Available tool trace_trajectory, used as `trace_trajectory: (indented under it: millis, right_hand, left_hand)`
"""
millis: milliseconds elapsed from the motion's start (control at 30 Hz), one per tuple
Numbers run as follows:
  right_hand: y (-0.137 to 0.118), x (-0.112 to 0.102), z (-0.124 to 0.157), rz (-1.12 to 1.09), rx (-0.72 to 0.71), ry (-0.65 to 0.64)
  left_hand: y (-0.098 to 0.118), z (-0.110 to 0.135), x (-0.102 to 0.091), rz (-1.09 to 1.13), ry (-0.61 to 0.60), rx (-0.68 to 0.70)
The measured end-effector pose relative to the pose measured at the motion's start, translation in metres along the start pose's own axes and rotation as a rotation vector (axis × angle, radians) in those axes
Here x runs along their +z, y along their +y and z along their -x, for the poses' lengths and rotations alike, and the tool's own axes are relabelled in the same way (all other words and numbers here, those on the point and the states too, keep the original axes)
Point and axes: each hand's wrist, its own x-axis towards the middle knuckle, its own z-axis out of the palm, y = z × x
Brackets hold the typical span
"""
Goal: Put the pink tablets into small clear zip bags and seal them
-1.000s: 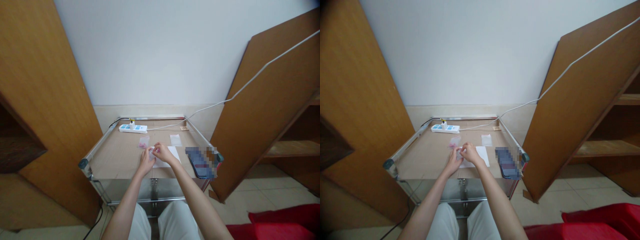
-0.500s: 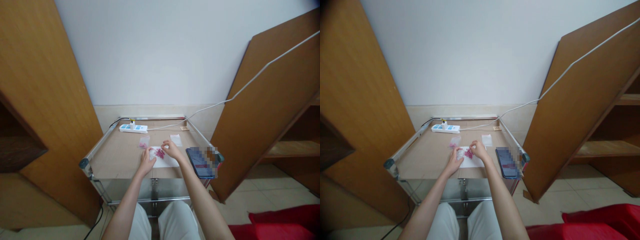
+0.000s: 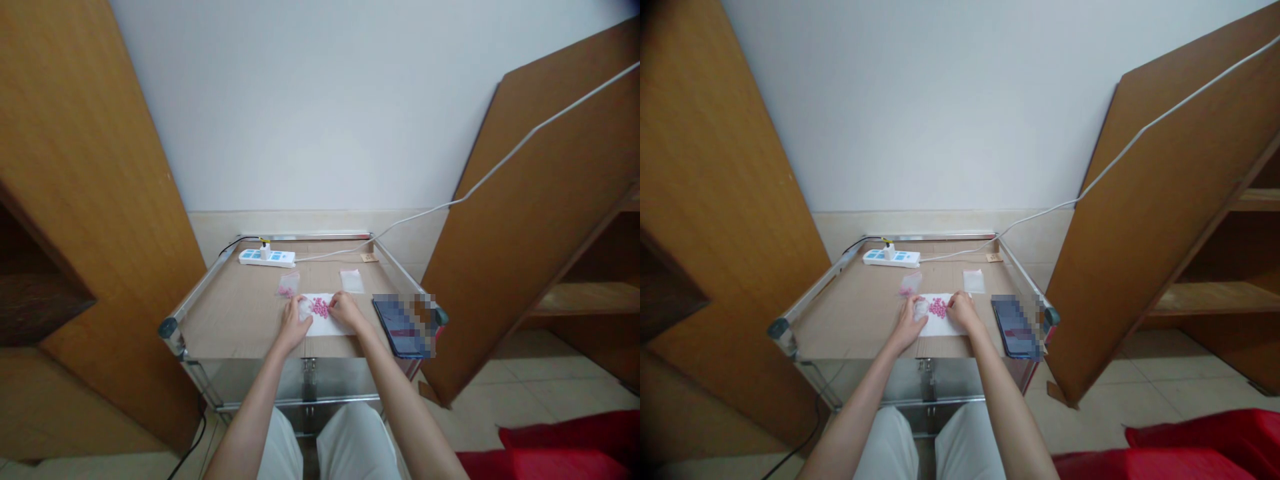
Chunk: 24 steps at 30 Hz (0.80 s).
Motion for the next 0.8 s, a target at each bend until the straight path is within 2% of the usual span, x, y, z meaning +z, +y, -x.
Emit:
trace_trajectory:
  millis: [133, 300, 367, 433, 567, 700, 800]
  right_hand:
    - [-0.01, -0.012, -0.003, -0.069, -0.048, 0.059]
    - [-0.04, -0.02, -0.005, -0.21, -0.194, 0.086]
    - [-0.05, -0.016, -0.003, -0.251, -0.219, 0.036]
    - [-0.056, -0.011, -0.002, -0.3, -0.283, -0.066]
    - [-0.055, -0.007, -0.002, -0.429, -0.394, -0.21]
    - [-0.043, -0.011, -0.006, -0.49, -0.305, -0.188]
    - [-0.03, -0.015, -0.011, -0.474, -0.195, -0.111]
  left_hand:
    - [0.0, 0.0, 0.0, 0.012, 0.005, -0.015]
    - [-0.001, 0.0, 0.001, 0.009, 0.0, -0.005]
    - [-0.001, 0.0, 0.002, 0.014, -0.001, 0.009]
    - [-0.002, 0.0, 0.002, 0.021, 0.009, 0.033]
    - [-0.003, 0.0, 0.003, 0.013, 0.011, 0.066]
    - [-0.002, 0.001, 0.001, -0.002, -0.004, 0.057]
    - [0.0, 0.001, 0.0, -0.006, -0.01, 0.029]
